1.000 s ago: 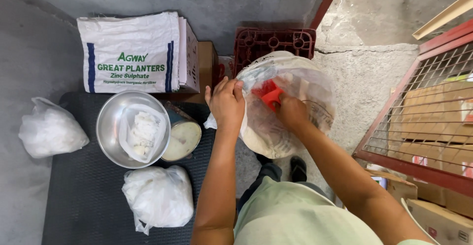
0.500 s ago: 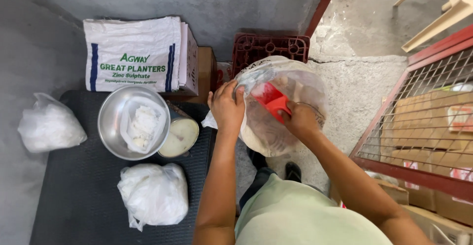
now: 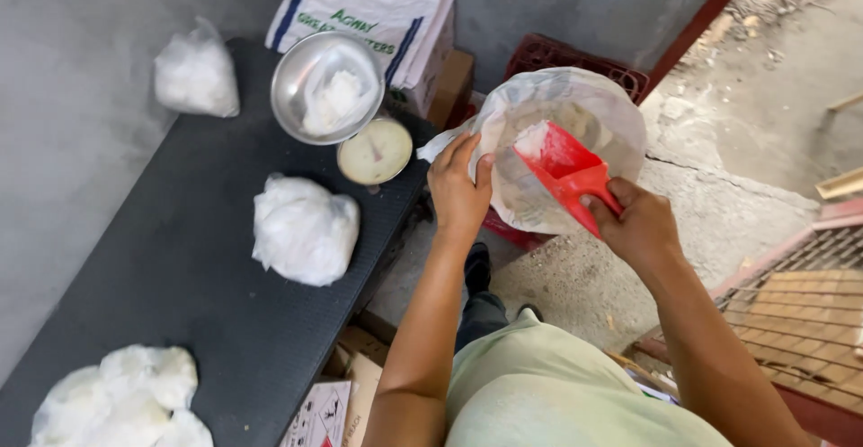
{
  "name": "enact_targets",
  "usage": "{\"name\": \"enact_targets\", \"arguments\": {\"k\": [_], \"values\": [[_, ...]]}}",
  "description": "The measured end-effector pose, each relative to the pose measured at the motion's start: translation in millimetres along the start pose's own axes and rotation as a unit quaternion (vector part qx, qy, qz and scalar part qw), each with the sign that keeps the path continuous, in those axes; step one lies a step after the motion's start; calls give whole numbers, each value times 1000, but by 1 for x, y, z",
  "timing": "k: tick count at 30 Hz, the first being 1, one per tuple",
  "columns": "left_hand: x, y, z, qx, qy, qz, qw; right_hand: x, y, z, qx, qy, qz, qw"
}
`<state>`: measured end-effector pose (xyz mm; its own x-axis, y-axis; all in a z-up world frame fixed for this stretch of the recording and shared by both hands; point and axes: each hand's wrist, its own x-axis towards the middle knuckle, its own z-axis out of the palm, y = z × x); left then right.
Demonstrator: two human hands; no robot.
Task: The recorder weighs white powder using a scale and a scoop, then transfers it into small plastic bags.
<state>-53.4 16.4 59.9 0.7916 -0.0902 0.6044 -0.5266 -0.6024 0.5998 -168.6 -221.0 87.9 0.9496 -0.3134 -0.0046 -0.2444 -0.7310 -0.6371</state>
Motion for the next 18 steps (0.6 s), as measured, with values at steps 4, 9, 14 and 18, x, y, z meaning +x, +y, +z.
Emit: {"name": "enact_targets", "arguments": {"k": [4, 9, 14, 18], "values": [[-13, 5, -42, 11, 22, -27, 999, -2, -32, -12, 31, -9, -24, 999], [-10, -13, -84, 61, 92, -47, 993, 13, -75, -5, 51, -12, -117, 992], [12, -55, -111, 119, 131, -52, 983, 43, -119, 7, 38, -14, -202, 978], [37, -98, -125, 141, 120, -53, 981, 82, -157, 26, -16, 27, -291, 956]]}}
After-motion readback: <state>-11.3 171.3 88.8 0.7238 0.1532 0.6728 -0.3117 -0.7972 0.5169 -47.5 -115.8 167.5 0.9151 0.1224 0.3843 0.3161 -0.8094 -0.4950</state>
